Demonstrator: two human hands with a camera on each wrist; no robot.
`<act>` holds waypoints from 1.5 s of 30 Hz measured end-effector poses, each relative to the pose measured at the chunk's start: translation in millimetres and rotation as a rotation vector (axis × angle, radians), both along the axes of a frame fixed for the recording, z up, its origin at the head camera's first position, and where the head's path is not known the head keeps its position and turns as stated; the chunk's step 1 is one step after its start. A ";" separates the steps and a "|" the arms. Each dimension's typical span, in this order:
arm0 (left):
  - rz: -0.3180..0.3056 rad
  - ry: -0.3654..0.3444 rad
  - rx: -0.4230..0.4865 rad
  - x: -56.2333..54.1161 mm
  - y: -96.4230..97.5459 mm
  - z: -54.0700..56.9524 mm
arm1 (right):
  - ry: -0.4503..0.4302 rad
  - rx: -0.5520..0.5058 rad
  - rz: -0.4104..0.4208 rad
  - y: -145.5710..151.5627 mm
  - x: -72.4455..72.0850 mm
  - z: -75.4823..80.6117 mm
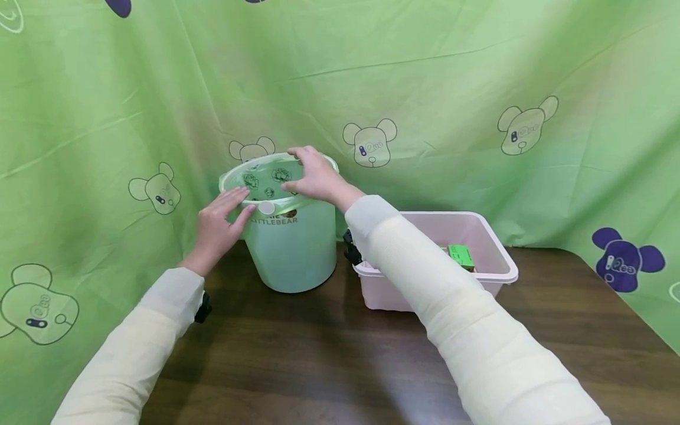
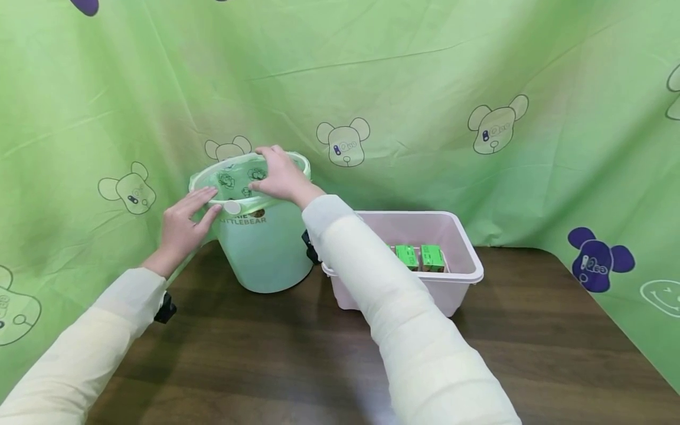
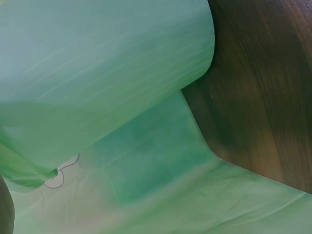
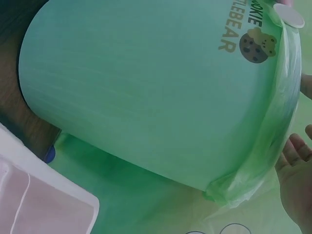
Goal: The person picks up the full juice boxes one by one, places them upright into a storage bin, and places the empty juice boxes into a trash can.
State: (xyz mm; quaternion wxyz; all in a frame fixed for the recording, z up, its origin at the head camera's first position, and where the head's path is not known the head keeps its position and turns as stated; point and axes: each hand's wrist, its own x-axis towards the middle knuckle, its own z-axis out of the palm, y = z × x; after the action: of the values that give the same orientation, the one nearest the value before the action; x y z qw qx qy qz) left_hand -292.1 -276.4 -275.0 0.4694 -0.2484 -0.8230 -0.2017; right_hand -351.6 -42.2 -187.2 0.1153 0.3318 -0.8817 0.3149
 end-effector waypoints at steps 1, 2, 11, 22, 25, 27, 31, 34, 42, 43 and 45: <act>-0.001 -0.004 -0.003 -0.2 0.0 0.3 | 0.010 -0.001 0.004 1.6 0.3 0.0; -0.001 -0.009 -0.005 -0.2 -0.1 0.6 | 0.013 -0.004 0.011 3.4 1.0 -0.1; -0.003 -0.034 -0.042 2.2 -1.6 1.4 | 0.035 -0.034 0.033 24.1 7.5 -3.5; -0.008 0.003 -0.069 0.5 -5.3 2.9 | 0.085 -0.058 0.030 54.7 14.8 -3.5; -0.006 0.007 -0.068 0.5 -6.2 3.4 | 0.097 -0.072 0.034 66.3 16.8 -4.9; -0.005 0.010 -0.067 1.0 -6.5 4.2 | 0.101 -0.084 0.036 74.0 17.6 -6.2; -0.018 0.015 -0.057 3.0 -5.9 7.6 | 0.097 -0.110 0.045 88.4 18.2 -8.2; -0.031 0.012 -0.050 4.7 -4.1 12.2 | 0.101 -0.117 0.050 98.9 19.5 -8.3; -0.058 0.010 -0.076 7.8 9.8 31.6 | 0.112 -0.097 0.029 131.5 23.9 -5.8; -0.063 0.007 -0.081 8.4 12.5 34.5 | 0.113 -0.090 0.025 135.8 24.5 -5.5; -0.071 -0.006 -0.095 9.3 18.6 40.0 | 0.117 -0.081 0.013 144.2 26.1 -5.2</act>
State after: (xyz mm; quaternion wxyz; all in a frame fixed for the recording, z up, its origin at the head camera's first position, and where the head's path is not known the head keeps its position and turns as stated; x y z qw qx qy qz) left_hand -282.8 -257.8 -235.0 0.4472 -0.2988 -0.8237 -0.1797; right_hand -325.5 102.0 -192.4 0.1779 0.3502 -0.8578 0.3314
